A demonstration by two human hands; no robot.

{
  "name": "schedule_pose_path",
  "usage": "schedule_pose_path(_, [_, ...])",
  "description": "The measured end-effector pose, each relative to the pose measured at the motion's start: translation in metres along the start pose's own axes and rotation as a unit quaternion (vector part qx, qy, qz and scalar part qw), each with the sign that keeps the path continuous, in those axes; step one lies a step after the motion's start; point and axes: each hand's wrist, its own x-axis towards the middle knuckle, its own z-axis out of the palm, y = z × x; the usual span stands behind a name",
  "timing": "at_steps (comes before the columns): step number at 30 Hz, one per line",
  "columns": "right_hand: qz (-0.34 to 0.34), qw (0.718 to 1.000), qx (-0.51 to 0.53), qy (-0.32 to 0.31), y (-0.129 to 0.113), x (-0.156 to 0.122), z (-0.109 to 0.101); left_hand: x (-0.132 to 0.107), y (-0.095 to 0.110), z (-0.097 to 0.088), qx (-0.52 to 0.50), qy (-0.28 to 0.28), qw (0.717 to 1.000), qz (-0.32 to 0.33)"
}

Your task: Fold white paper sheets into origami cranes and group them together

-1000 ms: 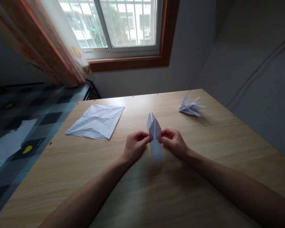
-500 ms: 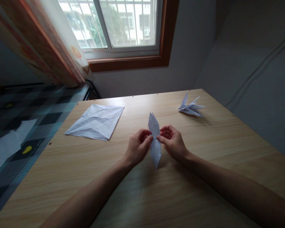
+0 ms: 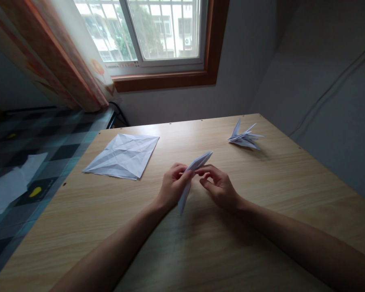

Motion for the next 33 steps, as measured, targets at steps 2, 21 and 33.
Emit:
schedule_pose_path(2, [-0.011,1.0,-0.012,0.014,0.003,0.001,-0.001,0.001,0.0,-0.001,-0.008,0.013,1.0,-0.011])
schedule_pose_path(21, [0.119,0.984,0.126,0.028,0.016,0.001,0.0,0.0,-0.008,0.001,-0.115,0.006,0.992,-0.045])
schedule_pose_path(33, [0.143,0.984,0.074,0.075,0.005,0.005,-0.003,-0.001,0.002,0.004,-0.119,-0.057,0.991,-0.032])
